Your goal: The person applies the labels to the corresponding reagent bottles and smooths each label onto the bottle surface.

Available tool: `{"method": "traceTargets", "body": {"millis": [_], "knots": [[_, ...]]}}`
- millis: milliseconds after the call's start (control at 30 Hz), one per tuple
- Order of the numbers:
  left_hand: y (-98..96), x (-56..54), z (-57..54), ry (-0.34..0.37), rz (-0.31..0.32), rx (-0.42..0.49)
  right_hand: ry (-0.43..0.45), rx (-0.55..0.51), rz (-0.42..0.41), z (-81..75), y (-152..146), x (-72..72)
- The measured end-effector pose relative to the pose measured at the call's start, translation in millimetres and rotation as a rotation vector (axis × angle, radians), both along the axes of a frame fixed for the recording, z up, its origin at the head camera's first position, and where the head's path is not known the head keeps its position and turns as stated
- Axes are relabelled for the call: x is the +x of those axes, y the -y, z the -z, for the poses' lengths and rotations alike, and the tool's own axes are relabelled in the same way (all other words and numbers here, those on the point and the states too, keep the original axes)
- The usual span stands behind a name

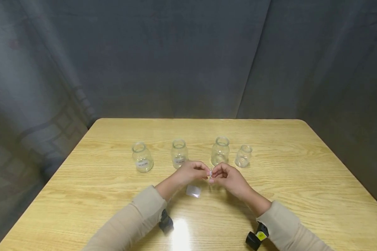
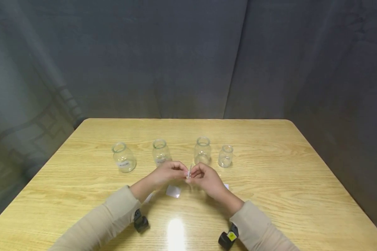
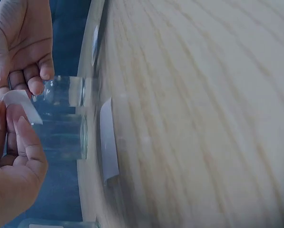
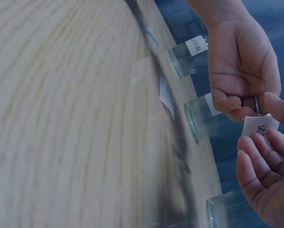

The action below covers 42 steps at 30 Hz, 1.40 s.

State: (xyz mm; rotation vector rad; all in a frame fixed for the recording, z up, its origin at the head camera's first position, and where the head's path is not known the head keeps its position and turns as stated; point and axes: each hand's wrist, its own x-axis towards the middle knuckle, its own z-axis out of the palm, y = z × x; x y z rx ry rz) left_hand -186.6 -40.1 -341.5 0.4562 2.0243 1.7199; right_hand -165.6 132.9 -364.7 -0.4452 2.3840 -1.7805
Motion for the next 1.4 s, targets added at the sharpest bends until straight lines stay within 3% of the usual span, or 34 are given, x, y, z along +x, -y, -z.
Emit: {"method": "traceTargets", "body": {"millis": [33,333,633,833,1000,1200,1400], "knots": [[-0.9,2.3,-3.3,0.002,0.003,-0.007,0.0,0.001,-0.003,0.4,0,0.4],[-4.9,-10.6,23.8,0.046,0.025,-0.008,0.01,0.026,0.006,1.1,0,2.4],[-2.1,-11.5,24.3,-0.012,0.052,-0.091,0.026,0.008,-0.027,-0.7,-2,3.4],[-1.4,-11.5,26.2,0.0,0.047,-0.041,0.036,-0.019,-0.008,2.9,-4,2.1],[-2.7,-11.6,26.6,0.012,0.008,-0.008,0.007,-0.03,-0.002,4.0,-7,2.2],[-2.3,-11.9,27.2,0.023,-0.046,-0.013,-0.042,0.042,0.002,2.4,-10,5.0],[0.0,-13.1,28.4,0.009,-0.075,-0.049,-0.023,0.059,-0.027,1.4,-12,5.7]]}}
